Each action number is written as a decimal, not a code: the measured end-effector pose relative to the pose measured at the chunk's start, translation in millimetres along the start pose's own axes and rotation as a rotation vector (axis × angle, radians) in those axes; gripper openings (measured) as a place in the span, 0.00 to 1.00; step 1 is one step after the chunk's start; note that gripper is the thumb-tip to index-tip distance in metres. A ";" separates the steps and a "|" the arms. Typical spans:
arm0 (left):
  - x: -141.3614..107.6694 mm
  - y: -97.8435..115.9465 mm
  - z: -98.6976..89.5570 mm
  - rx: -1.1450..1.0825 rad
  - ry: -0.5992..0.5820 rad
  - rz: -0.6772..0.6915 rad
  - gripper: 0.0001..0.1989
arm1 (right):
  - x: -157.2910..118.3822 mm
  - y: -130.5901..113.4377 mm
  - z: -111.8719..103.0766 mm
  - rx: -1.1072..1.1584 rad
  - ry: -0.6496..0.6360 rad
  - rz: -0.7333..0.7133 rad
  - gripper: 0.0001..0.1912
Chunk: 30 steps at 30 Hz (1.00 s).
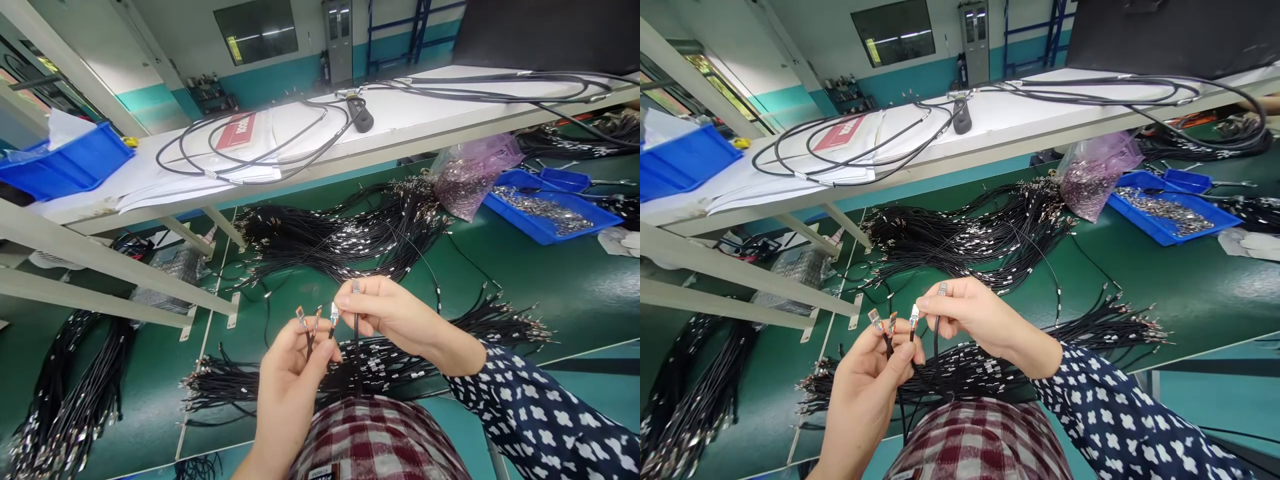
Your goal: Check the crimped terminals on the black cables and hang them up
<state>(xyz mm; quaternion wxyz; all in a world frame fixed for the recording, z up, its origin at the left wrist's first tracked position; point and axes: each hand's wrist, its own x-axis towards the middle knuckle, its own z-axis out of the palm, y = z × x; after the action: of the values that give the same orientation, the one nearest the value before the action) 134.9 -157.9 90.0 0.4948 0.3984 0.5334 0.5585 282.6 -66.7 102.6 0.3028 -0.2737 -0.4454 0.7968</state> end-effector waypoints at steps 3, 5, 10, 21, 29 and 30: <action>-4.6 -1.0 3.7 0.064 0.065 0.159 0.15 | -2.6 -1.8 2.9 -0.073 0.047 -0.050 0.13; -6.1 -3.1 3.0 0.125 0.059 0.255 0.17 | -4.0 -3.0 4.5 -0.111 0.064 -0.081 0.15; -4.4 -9.2 -7.3 0.281 -0.048 0.401 0.20 | -5.4 -5.7 7.8 -0.175 0.095 -0.094 0.13; -7.6 -11.2 -7.4 0.297 -0.024 0.420 0.17 | -8.7 -9.6 14.1 -0.211 0.112 -0.093 0.09; -5.8 5.2 5.9 0.111 0.028 0.114 0.10 | -12.7 -10.0 21.3 -0.196 0.113 -0.125 0.09; -3.3 6.7 5.8 0.100 0.019 0.095 0.11 | -13.6 -9.3 22.0 -0.198 0.104 -0.130 0.09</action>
<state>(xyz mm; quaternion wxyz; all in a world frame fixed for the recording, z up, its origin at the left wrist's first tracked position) 140.4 -159.6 97.7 0.4421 0.4422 0.5457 0.5578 278.3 -84.7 123.0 0.3481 -0.3137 -0.5224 0.7124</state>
